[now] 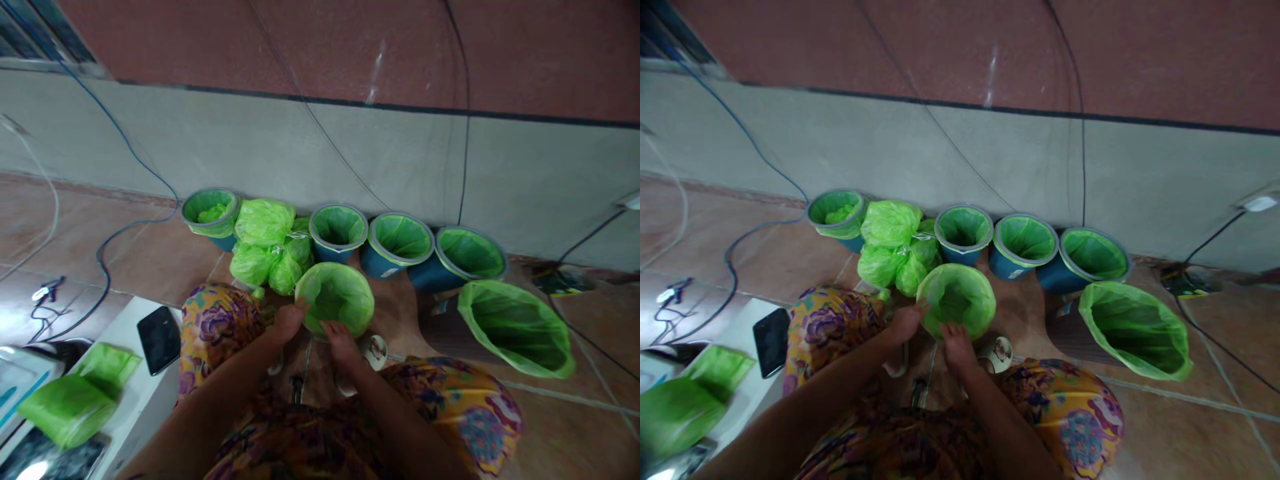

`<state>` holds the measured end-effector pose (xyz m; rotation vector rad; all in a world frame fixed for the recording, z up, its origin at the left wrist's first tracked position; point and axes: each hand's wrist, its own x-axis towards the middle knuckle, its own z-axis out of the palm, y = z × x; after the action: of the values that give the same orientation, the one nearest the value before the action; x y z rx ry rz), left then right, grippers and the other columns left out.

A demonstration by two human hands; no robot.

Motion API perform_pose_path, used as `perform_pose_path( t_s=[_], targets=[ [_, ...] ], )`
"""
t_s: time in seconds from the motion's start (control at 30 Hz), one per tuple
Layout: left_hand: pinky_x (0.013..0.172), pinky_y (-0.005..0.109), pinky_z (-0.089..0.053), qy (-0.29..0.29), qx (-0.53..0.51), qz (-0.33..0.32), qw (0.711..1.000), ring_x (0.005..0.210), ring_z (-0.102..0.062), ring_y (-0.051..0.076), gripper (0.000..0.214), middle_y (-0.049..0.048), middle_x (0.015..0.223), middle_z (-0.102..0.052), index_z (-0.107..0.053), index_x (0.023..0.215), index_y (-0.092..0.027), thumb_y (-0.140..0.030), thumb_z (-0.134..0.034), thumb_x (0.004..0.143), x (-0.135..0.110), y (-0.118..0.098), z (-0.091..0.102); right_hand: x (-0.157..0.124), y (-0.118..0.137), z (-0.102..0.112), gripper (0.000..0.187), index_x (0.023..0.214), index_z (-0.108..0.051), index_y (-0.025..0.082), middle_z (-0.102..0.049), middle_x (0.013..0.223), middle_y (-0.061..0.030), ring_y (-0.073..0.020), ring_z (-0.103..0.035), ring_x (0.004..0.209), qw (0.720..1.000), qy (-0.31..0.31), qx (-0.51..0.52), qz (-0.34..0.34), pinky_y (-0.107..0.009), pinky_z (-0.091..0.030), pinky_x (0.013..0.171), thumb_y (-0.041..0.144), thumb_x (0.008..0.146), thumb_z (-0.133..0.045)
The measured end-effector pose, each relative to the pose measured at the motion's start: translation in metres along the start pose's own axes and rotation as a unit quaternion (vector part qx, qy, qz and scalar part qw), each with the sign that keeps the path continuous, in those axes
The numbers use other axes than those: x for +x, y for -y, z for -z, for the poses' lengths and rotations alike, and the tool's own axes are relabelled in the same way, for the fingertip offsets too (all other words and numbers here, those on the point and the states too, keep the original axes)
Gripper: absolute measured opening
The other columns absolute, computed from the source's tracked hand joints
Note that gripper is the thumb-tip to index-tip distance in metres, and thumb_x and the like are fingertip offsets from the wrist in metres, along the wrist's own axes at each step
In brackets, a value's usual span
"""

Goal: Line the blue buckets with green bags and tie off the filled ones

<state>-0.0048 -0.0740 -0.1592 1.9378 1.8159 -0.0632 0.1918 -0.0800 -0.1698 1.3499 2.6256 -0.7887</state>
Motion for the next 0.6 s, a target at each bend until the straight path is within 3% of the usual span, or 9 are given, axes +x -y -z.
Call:
perform_pose_path(
  t_s=[0.1, 0.23, 0.4, 0.6],
  targets=[
    [0.074, 0.033, -0.053, 0.003, 0.078, 0.054, 0.996, 0.088, -0.067, 0.022, 0.055, 0.0157, 0.148, -0.038, -0.044, 0.139, -0.019, -0.009, -0.045, 0.085, -0.016, -0.017, 0.002, -0.008, -0.019, 0.027, 0.052, 0.128, -0.057, 0.015, -0.058, 0.129, -0.0107, -0.0190, -0.050, 0.119, 0.999, -0.038, 0.032, -0.002, -0.029, -0.033, 0.105, 0.004, 0.079, -0.043],
    [0.080, 0.033, -0.052, 0.001, 0.059, -0.028, 0.998, 0.101, -0.064, 0.024, 0.055, 0.0154, 0.149, -0.037, -0.043, 0.137, -0.017, -0.013, -0.047, 0.083, -0.032, -0.047, -0.007, -0.018, -0.043, 0.043, 0.040, 0.110, -0.068, 0.014, -0.068, 0.110, -0.0105, -0.0193, -0.058, 0.107, 0.996, -0.039, 0.005, -0.083, -0.028, -0.038, 0.098, 0.005, 0.079, -0.043],
    [0.079, 0.032, -0.051, 0.057, 0.039, -0.063, 0.996, 0.095, -0.065, 0.023, 0.034, 0.0124, 0.116, -0.064, -0.059, 0.114, -0.014, -0.014, -0.041, 0.085, -0.026, -0.069, -0.020, -0.017, -0.037, 0.024, 0.036, 0.100, -0.070, 0.015, -0.069, 0.103, -0.0115, -0.0210, -0.060, 0.103, 0.997, 0.015, -0.045, -0.061, -0.028, -0.040, 0.092, 0.005, 0.082, -0.041],
    [0.082, 0.035, -0.049, 0.098, 0.017, -0.057, 0.993, 0.098, -0.064, 0.028, 0.032, 0.0165, 0.106, -0.067, -0.063, 0.108, -0.009, -0.011, -0.042, 0.085, -0.013, -0.055, -0.039, -0.006, -0.038, 0.008, 0.032, 0.101, -0.068, 0.014, -0.069, 0.104, -0.0110, -0.0213, -0.057, 0.105, 0.993, 0.069, -0.093, -0.028, -0.031, -0.037, 0.096, 0.008, 0.086, -0.040]
  ],
)
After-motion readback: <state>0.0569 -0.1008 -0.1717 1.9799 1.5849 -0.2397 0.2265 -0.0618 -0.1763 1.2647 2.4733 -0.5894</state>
